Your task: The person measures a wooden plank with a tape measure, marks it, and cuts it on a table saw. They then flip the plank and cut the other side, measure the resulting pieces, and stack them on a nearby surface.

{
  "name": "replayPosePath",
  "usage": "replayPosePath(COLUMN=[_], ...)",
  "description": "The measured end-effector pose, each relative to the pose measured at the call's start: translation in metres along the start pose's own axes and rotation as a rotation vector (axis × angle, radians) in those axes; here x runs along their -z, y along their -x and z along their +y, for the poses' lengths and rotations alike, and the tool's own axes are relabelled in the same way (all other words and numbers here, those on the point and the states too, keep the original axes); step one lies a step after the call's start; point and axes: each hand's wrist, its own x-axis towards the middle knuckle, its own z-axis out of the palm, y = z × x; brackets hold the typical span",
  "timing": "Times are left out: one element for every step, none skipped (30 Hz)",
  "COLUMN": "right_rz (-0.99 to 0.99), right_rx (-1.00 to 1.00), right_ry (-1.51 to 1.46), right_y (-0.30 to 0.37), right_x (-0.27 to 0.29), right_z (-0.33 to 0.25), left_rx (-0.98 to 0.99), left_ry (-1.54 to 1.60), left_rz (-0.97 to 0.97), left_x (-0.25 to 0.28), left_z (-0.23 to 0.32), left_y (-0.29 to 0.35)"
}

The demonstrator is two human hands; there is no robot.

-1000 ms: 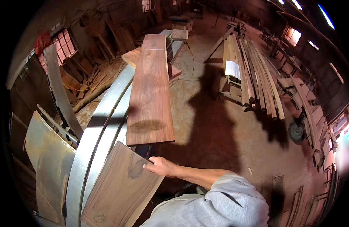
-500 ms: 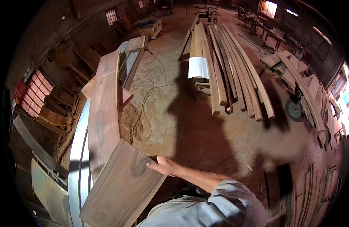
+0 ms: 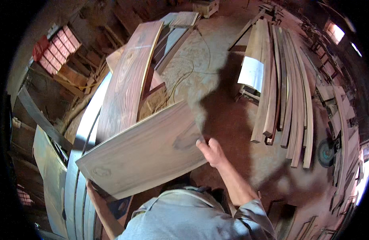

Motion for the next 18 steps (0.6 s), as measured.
replayPosePath(right_rz=[-0.033, -0.077, -0.086, -0.098, -0.105, -0.112, -0.120, -0.122, -0.125, -0.128, -0.145, -0.152, -0.159, -0.169, -0.173, -0.180, -0.189, -0.199], right_rx=[-0.087, 0.040, 0.101, 0.161, 0.204, 0.246, 0.287, 0.267, 0.247, 0.226, 0.127, 0.122, 0.116, 0.117, 0.141, 0.107, 0.072, 0.036], right_ry=[0.200, 0.007, 0.063, 0.119, 0.103, 0.086, 0.069, 0.072, 0.076, 0.080, 0.088, 0.024, -0.039, -0.100, -0.143, -0.115, -0.092, -0.067], right_y=[-0.025, -0.037, -0.056, -0.072, -0.092, -0.111, -0.129, -0.144, -0.159, -0.174, -0.187, -0.198, -0.206, -0.218, -0.228, -0.243, -0.258, -0.272], right_x=[0.021, 0.012, 0.020, 0.026, 0.027, 0.028, 0.029, 0.028, 0.029, 0.032, 0.035, 0.034, 0.034, 0.032, 0.031, 0.033, 0.033, 0.034], right_z=[0.033, 0.010, 0.007, 0.007, 0.004, 0.001, 0.000, 0.002, 0.006, 0.011, 0.017, 0.023, 0.030, 0.033, 0.037, 0.042, 0.043, 0.044], left_rx=[-0.008, -0.028, -0.002, 0.024, 0.033, -0.029, -0.092, -0.166, -0.219, -0.228, -0.231, -0.234, -0.241, -0.253, -0.264, -0.276, -0.290, -0.304], left_ry=[-0.009, -0.028, 0.002, 0.033, 0.074, 0.081, 0.088, 0.084, 0.107, 0.122, 0.130, 0.138, 0.137, 0.142, 0.147, 0.154, 0.154, 0.155], left_rz=[0.081, 0.179, 0.180, 0.183, 0.187, 0.118, 0.051, -0.014, 0.004, 0.048, 0.091, 0.136, 0.142, 0.150, 0.159, 0.195, 0.233, 0.272], left_x=[-0.025, -0.040, -0.048, -0.052, -0.060, -0.068, -0.076, -0.080, -0.081, -0.087, -0.094, -0.099, -0.101, -0.104, -0.109, -0.114, -0.120, -0.126], left_z=[-0.001, -0.001, -0.005, -0.010, -0.011, -0.013, -0.014, -0.011, -0.013, -0.015, -0.013, -0.011, -0.010, -0.009, -0.010, -0.011, -0.011, -0.011], left_y=[-0.006, -0.010, -0.022, -0.035, -0.045, -0.052, -0.057, -0.061, -0.071, -0.077, -0.081, -0.083, -0.085, -0.087, -0.088, -0.089, -0.089, -0.089])
